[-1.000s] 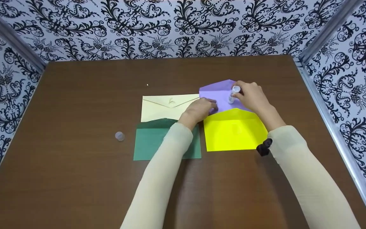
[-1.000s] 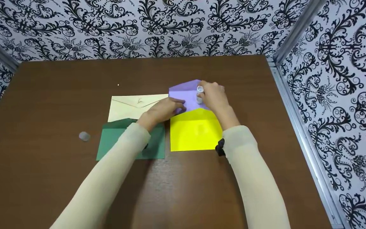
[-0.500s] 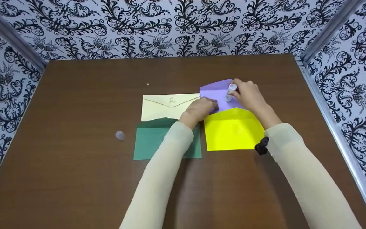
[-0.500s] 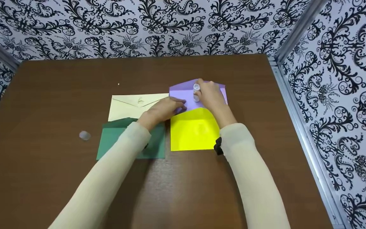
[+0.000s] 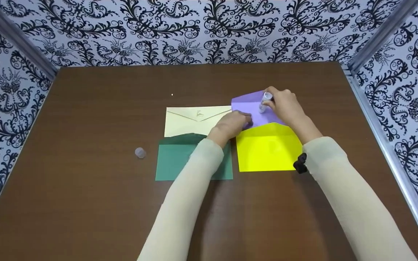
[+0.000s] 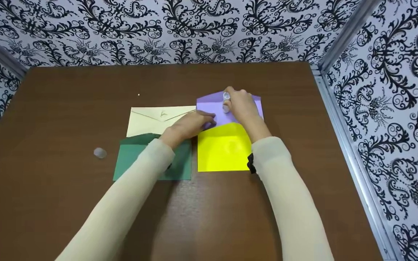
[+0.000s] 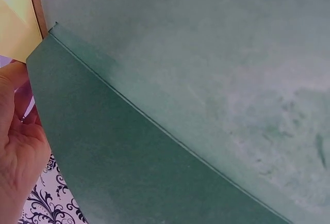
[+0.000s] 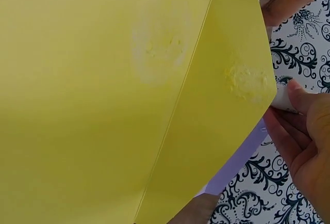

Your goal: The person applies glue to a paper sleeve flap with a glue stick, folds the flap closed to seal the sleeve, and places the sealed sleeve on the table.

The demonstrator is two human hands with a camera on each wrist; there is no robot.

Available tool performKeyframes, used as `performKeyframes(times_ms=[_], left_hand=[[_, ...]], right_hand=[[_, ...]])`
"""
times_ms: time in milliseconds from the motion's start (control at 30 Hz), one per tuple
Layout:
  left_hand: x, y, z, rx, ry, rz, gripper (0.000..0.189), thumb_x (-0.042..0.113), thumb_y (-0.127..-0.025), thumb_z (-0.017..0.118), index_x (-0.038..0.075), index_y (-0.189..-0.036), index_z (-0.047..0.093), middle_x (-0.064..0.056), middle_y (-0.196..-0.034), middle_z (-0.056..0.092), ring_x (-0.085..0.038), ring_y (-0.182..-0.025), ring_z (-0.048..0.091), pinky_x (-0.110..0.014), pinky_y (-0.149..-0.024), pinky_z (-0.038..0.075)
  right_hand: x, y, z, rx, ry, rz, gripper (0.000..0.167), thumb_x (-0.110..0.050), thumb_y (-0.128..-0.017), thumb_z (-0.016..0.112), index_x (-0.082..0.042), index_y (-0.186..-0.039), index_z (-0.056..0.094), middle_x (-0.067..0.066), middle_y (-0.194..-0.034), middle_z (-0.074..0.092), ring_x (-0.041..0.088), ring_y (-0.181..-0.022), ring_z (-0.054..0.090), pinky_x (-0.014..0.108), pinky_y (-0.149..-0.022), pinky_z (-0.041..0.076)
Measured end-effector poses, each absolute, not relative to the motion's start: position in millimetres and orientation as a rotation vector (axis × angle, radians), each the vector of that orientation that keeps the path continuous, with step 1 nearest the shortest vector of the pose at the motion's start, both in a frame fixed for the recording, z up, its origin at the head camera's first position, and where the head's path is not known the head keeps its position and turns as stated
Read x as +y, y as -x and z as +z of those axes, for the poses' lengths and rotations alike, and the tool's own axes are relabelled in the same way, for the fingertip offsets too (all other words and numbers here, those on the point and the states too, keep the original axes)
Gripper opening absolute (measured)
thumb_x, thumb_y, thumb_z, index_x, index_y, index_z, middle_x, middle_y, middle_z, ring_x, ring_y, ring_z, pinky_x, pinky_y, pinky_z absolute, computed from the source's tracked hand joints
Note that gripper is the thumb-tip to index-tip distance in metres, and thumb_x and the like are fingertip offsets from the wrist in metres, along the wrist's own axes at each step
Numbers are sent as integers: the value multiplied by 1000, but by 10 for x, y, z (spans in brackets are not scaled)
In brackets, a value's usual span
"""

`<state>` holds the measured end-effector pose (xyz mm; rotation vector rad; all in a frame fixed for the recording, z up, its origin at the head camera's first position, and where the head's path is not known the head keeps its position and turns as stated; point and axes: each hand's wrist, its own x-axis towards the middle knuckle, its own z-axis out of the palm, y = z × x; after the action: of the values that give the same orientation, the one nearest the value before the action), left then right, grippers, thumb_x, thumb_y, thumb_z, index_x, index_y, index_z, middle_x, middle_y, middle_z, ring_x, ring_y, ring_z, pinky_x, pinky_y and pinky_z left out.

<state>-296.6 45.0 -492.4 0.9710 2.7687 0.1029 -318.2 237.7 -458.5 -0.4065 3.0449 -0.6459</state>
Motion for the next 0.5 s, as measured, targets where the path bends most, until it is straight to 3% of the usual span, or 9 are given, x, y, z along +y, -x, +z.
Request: performKeyframes(times_ms=[133, 333, 500], left_hand=[[463, 2978, -4926, 2764, -961, 98, 32, 15, -99, 61, 22, -130, 67, 4, -135, 65, -15, -112, 63, -29, -108, 49], [456, 2984, -4950, 2752, -941, 116, 31, 15, -100, 60, 22, -129, 67, 3, -132, 66, -15, -106, 63, -27, -105, 51], [442, 2977, -4968, 2763, -949, 126, 34, 13, -100, 60, 22, -132, 66, 4, -140, 63, -15, -118, 63, -30, -110, 48]], right_hand=[[2404, 3201, -4558, 3025, 364, -644, 37, -24, -95, 66, -8, -128, 58, 22, -112, 68, 43, -103, 64, 54, -99, 53], [2424, 3212, -4545, 3040, 340, -621, 37, -22, -96, 66, -5, -129, 58, 26, -114, 67, 48, -105, 63, 57, -99, 52], [2441, 3215, -4537, 3045, 301, -634, 36, -18, -96, 65, -3, -129, 58, 27, -119, 66, 47, -107, 62, 57, -102, 51]])
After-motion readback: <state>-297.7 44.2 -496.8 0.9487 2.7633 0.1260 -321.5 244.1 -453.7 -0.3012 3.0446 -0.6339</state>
